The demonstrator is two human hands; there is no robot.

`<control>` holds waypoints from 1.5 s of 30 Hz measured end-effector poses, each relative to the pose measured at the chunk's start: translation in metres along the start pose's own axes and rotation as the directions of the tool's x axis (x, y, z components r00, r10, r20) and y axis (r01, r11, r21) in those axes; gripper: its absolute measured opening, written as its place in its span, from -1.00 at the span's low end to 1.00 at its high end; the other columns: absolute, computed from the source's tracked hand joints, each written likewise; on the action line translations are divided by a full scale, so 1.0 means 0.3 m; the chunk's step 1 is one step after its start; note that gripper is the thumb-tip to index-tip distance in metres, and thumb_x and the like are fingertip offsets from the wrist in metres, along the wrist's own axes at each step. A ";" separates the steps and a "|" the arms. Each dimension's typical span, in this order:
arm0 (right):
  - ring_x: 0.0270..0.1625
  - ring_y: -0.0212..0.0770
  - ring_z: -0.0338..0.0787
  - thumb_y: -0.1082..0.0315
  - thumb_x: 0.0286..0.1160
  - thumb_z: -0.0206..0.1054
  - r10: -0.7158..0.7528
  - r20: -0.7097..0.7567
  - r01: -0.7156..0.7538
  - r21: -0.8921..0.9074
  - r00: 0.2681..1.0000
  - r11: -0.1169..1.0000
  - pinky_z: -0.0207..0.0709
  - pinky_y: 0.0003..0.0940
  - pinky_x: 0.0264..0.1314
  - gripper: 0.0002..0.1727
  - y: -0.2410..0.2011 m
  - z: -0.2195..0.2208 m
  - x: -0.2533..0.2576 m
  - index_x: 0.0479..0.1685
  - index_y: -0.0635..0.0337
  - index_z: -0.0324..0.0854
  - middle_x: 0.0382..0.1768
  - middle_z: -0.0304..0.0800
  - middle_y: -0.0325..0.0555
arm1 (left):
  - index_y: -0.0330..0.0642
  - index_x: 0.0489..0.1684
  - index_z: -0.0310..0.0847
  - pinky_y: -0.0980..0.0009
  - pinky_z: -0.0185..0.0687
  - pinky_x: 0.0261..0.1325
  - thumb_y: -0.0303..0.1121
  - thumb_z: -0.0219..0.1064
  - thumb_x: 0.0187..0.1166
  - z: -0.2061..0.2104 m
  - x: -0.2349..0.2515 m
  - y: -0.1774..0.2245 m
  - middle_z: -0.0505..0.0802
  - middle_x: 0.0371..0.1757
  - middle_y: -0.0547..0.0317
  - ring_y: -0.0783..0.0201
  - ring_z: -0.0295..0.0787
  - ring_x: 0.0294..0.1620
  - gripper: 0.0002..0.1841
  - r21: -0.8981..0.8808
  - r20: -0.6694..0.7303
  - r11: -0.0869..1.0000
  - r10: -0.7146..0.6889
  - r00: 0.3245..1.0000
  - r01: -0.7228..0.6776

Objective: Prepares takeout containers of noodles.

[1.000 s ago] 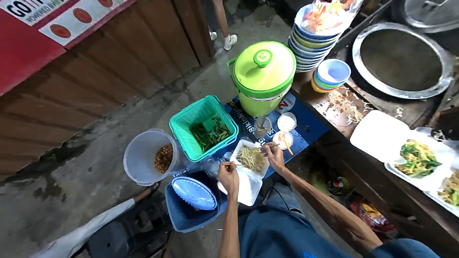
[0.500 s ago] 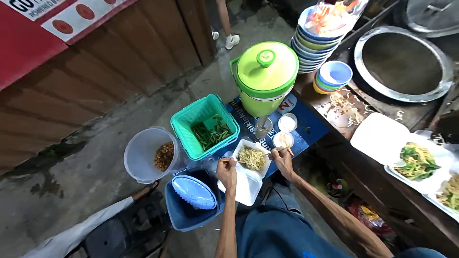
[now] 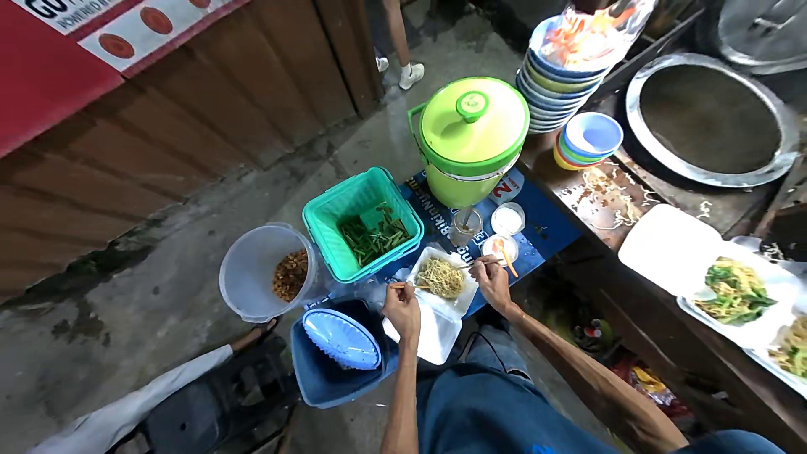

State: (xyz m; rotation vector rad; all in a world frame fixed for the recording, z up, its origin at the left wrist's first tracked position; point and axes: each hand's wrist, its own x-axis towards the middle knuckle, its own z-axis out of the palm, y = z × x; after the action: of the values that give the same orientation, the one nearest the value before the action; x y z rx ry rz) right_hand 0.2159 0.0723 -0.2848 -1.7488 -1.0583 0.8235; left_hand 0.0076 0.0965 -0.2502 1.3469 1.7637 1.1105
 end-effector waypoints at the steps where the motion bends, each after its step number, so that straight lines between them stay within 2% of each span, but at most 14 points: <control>1: -0.30 -0.31 0.86 0.39 0.75 0.07 0.115 -0.002 -0.114 0.078 0.993 0.990 0.75 -0.38 -0.13 -0.71 -0.007 -0.001 0.003 0.08 0.49 0.58 -0.30 0.85 -0.02 | -0.53 -0.08 0.68 0.32 0.82 -0.12 -0.53 0.43 0.53 0.010 0.003 -0.004 0.88 -0.31 -0.09 0.27 0.87 -0.34 -0.81 -0.062 0.017 0.997 -0.043 0.999 0.044; 4: -0.44 -0.35 0.81 0.46 0.76 0.10 0.312 0.011 -0.303 0.280 0.950 0.911 0.74 -0.44 -0.26 -0.80 -0.026 -0.039 0.004 -0.01 0.47 0.55 -0.42 0.81 -0.10 | -0.54 -0.04 0.65 0.33 0.90 -0.15 -0.57 0.41 0.55 0.007 0.010 0.039 0.88 -0.31 -0.07 0.27 0.91 -0.36 -0.82 -0.222 0.081 0.955 -0.183 0.980 0.197; 8: -0.43 -0.37 0.82 0.47 0.75 0.09 0.269 0.003 -0.253 0.352 0.963 0.901 0.75 -0.45 -0.25 -0.84 -0.091 -0.116 -0.037 -0.07 0.40 0.53 -0.44 0.81 -0.16 | -0.53 -0.02 0.61 0.30 0.94 -0.16 -0.61 0.39 0.56 -0.031 -0.001 0.084 0.88 -0.31 -0.04 0.22 0.93 -0.35 -0.84 -0.358 0.098 0.891 -0.260 0.961 0.278; 12: -0.31 -0.39 0.86 0.41 0.75 0.09 0.008 -0.079 0.002 0.128 0.997 0.992 0.76 -0.45 -0.14 -0.75 -0.100 -0.118 -0.031 0.03 0.48 0.57 -0.33 0.85 -0.11 | -0.55 -0.03 0.64 0.42 0.86 -0.12 -0.55 0.40 0.55 -0.055 -0.005 0.062 0.88 -0.31 -0.01 0.36 0.89 -0.32 -0.81 -0.215 -0.069 0.975 -0.079 0.994 0.063; 14: -0.28 -0.31 0.88 0.40 0.75 0.08 -0.019 -0.090 0.020 0.006 0.996 1.000 0.77 -0.35 -0.09 -0.70 -0.054 -0.085 -0.015 0.07 0.52 0.59 -0.29 0.87 -0.01 | -0.52 -0.05 0.68 0.43 0.81 -0.13 -0.50 0.41 0.56 -0.058 -0.002 0.044 0.88 -0.32 -0.04 0.38 0.86 -0.35 -0.80 -0.054 -0.106 0.998 0.030 0.994 -0.035; 17: -0.30 -0.27 0.87 0.42 0.77 0.04 0.196 -0.037 -0.193 0.085 0.980 0.978 0.76 -0.34 -0.12 -0.71 -0.005 -0.018 0.001 0.12 0.53 0.54 -0.27 0.85 0.03 | -0.51 -0.07 0.70 0.33 0.75 -0.15 -0.50 0.41 0.57 -0.026 0.003 0.010 0.87 -0.35 -0.09 0.28 0.83 -0.37 -0.82 0.084 -0.050 0.995 0.058 0.997 -0.054; 22: -0.48 -0.37 0.80 0.44 0.80 0.08 0.466 0.042 -0.448 0.361 0.884 0.818 0.71 -0.47 -0.33 -0.77 -0.051 -0.010 0.022 -0.08 0.46 0.58 -0.46 0.83 -0.11 | -0.53 -0.07 0.65 0.38 0.87 -0.16 -0.57 0.40 0.54 -0.003 0.026 0.007 0.88 -0.33 -0.03 0.32 0.89 -0.35 -0.84 -0.189 -0.030 0.979 -0.084 0.996 0.077; 27: -0.45 -0.37 0.82 0.49 0.77 0.07 0.328 0.023 -0.303 0.445 0.945 0.843 0.73 -0.46 -0.30 -0.83 -0.141 -0.096 -0.018 -0.12 0.36 0.54 -0.47 0.84 -0.17 | -0.54 -0.04 0.62 0.38 0.91 -0.16 -0.60 0.40 0.54 -0.087 0.004 0.136 0.88 -0.32 0.00 0.32 0.92 -0.33 -0.83 -0.293 -0.029 0.950 -0.124 0.992 0.110; 30: -0.33 -0.35 0.86 0.42 0.74 0.10 0.040 -0.101 -0.028 0.121 0.994 0.992 0.76 -0.43 -0.18 -0.76 -0.121 -0.126 -0.037 0.04 0.46 0.56 -0.33 0.85 -0.10 | -0.55 -0.05 0.63 0.43 0.89 -0.15 -0.59 0.39 0.52 -0.110 0.000 0.135 0.88 -0.32 0.01 0.37 0.91 -0.33 -0.83 -0.246 -0.078 0.969 -0.030 0.996 0.010; 33: -0.27 -0.23 0.89 0.43 0.69 0.16 -0.280 -0.094 0.262 -0.170 0.956 0.950 0.78 -0.33 -0.12 -0.74 -0.083 -0.109 -0.059 0.06 0.51 0.59 -0.29 0.86 0.06 | -0.53 -0.09 0.67 0.49 0.78 -0.18 -0.52 0.41 0.54 -0.078 0.016 0.082 0.87 -0.36 -0.01 0.43 0.84 -0.37 -0.82 -0.055 -0.094 0.995 0.077 0.993 -0.082; 35: -0.30 -0.18 0.88 0.43 0.67 0.18 -0.319 -0.054 0.302 -0.212 0.946 0.930 0.77 -0.30 -0.15 -0.75 -0.068 -0.070 -0.068 0.06 0.49 0.61 -0.31 0.85 0.06 | -0.51 -0.09 0.69 0.41 0.77 -0.17 -0.50 0.40 0.57 -0.035 0.027 0.046 0.87 -0.35 -0.06 0.35 0.84 -0.37 -0.82 0.035 -0.046 0.996 0.084 0.995 -0.083; 38: -0.28 -0.16 0.89 0.40 0.72 0.09 -0.056 -0.053 0.050 -0.113 0.997 0.992 0.76 -0.24 -0.12 -0.69 -0.019 0.006 -0.056 0.11 0.50 0.60 -0.30 0.86 0.05 | -0.51 -0.10 0.69 0.33 0.78 -0.15 -0.51 0.39 0.57 0.032 0.047 -0.003 0.87 -0.35 -0.09 0.26 0.85 -0.35 -0.83 0.045 -0.001 0.998 0.049 0.999 -0.049; 41: -0.39 -0.33 0.82 0.44 0.76 0.07 0.285 -0.032 -0.271 0.229 0.958 0.935 0.74 -0.41 -0.23 -0.75 -0.023 0.042 -0.036 0.07 0.50 0.54 -0.36 0.81 -0.06 | -0.52 -0.08 0.68 0.30 0.85 -0.11 -0.53 0.41 0.56 0.030 0.057 0.001 0.88 -0.31 -0.08 0.25 0.89 -0.33 -0.83 -0.094 0.019 0.994 -0.057 0.998 0.058; 45: -0.48 -0.38 0.80 0.49 0.77 0.08 0.358 0.066 -0.347 0.451 0.932 0.822 0.72 -0.48 -0.33 -0.84 -0.127 -0.013 -0.034 -0.08 0.41 0.54 -0.47 0.83 -0.15 | -0.55 -0.05 0.65 0.37 0.90 -0.14 -0.57 0.41 0.54 -0.082 0.033 0.125 0.89 -0.30 -0.03 0.31 0.91 -0.33 -0.82 -0.222 0.012 0.972 -0.079 0.997 0.080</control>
State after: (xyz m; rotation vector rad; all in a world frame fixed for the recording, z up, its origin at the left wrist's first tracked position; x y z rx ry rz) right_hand 0.2036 0.0702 -0.2472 -1.5513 -0.4641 1.1744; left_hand -0.0007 0.1045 -0.2058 1.1328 1.6215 1.2202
